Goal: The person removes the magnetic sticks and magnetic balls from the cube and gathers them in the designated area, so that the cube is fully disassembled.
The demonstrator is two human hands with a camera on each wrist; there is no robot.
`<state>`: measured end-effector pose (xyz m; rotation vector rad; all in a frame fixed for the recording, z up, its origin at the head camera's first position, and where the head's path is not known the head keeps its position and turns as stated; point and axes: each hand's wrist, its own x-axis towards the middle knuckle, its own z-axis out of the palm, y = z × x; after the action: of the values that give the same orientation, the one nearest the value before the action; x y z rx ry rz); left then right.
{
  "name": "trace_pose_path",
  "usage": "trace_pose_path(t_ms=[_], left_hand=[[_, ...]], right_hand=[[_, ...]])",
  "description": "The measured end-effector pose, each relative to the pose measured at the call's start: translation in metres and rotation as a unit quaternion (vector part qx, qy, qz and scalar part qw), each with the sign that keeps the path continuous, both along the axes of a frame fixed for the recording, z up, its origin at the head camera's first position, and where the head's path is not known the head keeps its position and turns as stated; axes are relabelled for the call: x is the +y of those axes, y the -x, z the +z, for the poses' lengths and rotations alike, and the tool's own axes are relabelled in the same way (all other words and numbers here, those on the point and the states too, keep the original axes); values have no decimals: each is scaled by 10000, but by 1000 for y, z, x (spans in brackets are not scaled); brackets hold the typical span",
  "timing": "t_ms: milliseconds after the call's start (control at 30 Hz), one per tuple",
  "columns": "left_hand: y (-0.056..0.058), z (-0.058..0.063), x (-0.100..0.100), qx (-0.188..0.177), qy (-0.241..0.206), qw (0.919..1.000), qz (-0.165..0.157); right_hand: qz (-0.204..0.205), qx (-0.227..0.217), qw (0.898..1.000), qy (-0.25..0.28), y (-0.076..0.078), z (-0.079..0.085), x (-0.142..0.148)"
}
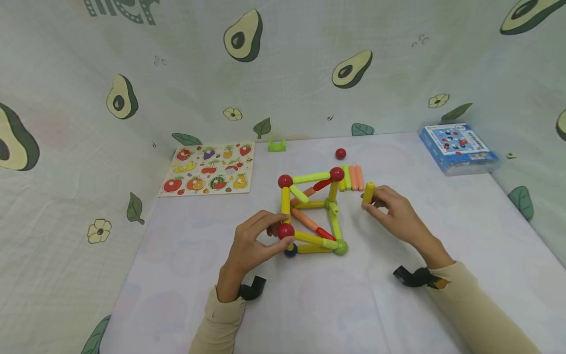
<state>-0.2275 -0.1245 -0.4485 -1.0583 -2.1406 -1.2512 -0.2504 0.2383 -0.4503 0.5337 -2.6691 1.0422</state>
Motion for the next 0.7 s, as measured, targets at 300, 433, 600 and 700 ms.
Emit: trace_pose_path(t_ms=[300,433,600,700], left_hand=[[-1,-2,-1,25,-6,10000,-6],[-1,-3,-1,39,5,10000,-7],[0,-3,-2,20,-3,10000,-15],[0,-3,-1,19,9,10000,-39]], right_hand=[[-1022,-620,9911,-581,44,13,20],[-1220,-948,9860,-630,61,10,20],[-1302,-1035,9840,-641,78,3,22],[-1415,-1164,9810,-640,83,0,22]])
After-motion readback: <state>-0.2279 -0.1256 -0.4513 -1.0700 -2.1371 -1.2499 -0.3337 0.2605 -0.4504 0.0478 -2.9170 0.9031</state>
